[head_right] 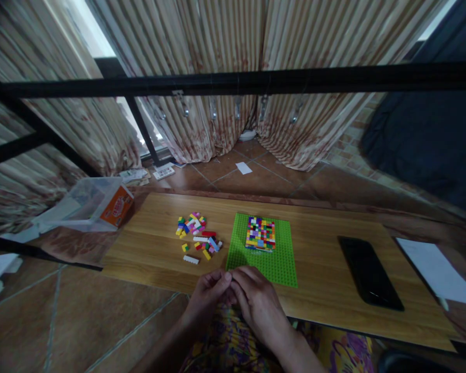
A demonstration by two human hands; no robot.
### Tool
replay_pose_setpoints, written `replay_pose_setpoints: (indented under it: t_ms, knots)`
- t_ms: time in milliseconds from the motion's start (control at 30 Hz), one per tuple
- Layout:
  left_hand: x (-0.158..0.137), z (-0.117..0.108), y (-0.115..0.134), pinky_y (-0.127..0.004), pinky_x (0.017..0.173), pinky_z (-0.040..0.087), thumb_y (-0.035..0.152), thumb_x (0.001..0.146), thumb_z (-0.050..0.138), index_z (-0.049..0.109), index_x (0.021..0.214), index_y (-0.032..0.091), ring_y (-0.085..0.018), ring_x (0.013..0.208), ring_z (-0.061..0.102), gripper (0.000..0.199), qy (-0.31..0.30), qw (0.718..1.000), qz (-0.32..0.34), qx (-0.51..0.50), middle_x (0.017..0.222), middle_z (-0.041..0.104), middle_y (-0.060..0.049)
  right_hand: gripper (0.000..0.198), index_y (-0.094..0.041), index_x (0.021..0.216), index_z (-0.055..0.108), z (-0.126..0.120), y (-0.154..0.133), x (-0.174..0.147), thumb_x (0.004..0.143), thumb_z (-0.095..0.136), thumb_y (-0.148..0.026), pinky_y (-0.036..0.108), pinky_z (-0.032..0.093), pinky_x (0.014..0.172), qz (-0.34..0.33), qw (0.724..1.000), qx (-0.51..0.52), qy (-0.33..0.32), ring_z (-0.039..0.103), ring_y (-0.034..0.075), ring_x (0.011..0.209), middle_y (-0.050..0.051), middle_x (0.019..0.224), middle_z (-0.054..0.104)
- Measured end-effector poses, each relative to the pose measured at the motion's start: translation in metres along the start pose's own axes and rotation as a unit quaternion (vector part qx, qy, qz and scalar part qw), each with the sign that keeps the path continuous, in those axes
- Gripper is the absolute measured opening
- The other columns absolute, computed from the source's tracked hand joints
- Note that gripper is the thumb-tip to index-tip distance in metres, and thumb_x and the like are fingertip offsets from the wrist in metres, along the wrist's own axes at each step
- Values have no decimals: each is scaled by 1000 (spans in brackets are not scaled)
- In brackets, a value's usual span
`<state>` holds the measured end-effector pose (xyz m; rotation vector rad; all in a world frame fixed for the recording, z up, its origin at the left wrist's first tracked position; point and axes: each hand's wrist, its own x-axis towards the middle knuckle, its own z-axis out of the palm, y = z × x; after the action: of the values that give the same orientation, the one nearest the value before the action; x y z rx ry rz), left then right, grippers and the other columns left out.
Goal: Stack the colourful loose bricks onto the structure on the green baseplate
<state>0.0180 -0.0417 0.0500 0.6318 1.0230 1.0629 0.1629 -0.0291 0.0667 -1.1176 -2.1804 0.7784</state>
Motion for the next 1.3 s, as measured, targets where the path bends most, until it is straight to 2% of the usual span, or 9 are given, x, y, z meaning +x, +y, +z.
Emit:
replay_pose_setpoints:
  t_ms: [100, 200, 500, 667, 800, 933, 1067, 1200, 1300]
  knots:
    - [1, -3, -3, -18, 48, 37, 46, 70, 74, 62, 66, 11, -8, 46, 53, 37, -2, 999, -25, -35, 50, 61, -1, 18, -24, 104, 61, 2, 1, -1, 97, 44, -23, 30, 51, 75, 10, 1000, 8, 4, 62, 17, 87, 5, 96, 65]
    - [3, -4, -5, -18, 47, 37, 41, 67, 77, 64, 69, 11, -8, 46, 54, 32, 2, 994, -53, -92, 52, 62, 0, 20, -24, 112, 59, 6, 4, -4, 94, 50, -24, 31, 52, 79, 15, 998, 0, 61, 62, 18, 93, 7, 103, 66]
    - [1, 1, -9, -18, 50, 38, 35, 70, 76, 64, 69, 11, -9, 51, 55, 27, -9, 984, -65, -168, 54, 60, 0, 12, -22, 100, 63, 7, 6, -6, 91, 55, -20, 29, 53, 76, -26, 989, -35, 138, 63, 18, 89, 6, 96, 67]
    - [3, 4, -11, -20, 51, 38, 41, 70, 75, 67, 72, 10, -10, 53, 56, 31, -23, 987, -73, -145, 59, 62, -2, 16, -22, 102, 65, 8, 9, -8, 92, 53, -21, 28, 53, 77, -7, 988, -25, 153, 64, 17, 91, 6, 99, 68]
    - [6, 2, -7, -21, 51, 38, 45, 69, 74, 71, 81, 11, -10, 53, 56, 36, 7, 998, -46, -51, 72, 68, -5, 16, -23, 99, 68, -6, 24, 1, 92, 55, -29, 30, 52, 81, 42, 982, -6, 184, 65, 18, 93, 6, 100, 68]
    - [9, -20, 1, -21, 54, 40, 45, 73, 70, 71, 78, 13, -10, 56, 54, 32, 60, 993, 49, 90, 69, 67, -3, 23, -23, 92, 71, -33, 58, 27, 88, 56, -40, 36, 51, 84, 88, 965, -13, 248, 65, 20, 92, 6, 97, 70]
    - [7, -56, 13, -24, 66, 46, 41, 75, 67, 73, 81, 15, -15, 69, 60, 27, 137, 958, 147, 203, 75, 70, -4, 30, -20, 85, 73, -53, 96, 58, 85, 55, -44, 38, 49, 85, 129, 959, -42, 248, 65, 23, 88, 8, 93, 70]
    - [0, -97, 27, -28, 78, 49, 42, 76, 63, 73, 84, 16, -21, 83, 64, 29, 221, 920, 180, 269, 86, 73, -6, 30, -20, 84, 74, -56, 118, 77, 82, 54, -42, 38, 48, 88, 160, 958, -53, 231, 64, 22, 90, 8, 93, 71]
    - [-2, -123, 31, -29, 78, 51, 44, 76, 62, 72, 86, 16, -22, 83, 66, 31, 289, 889, 172, 310, 87, 74, -6, 29, -20, 84, 74, -55, 124, 84, 81, 55, -42, 38, 47, 89, 158, 965, -34, 207, 64, 22, 90, 7, 93, 72]
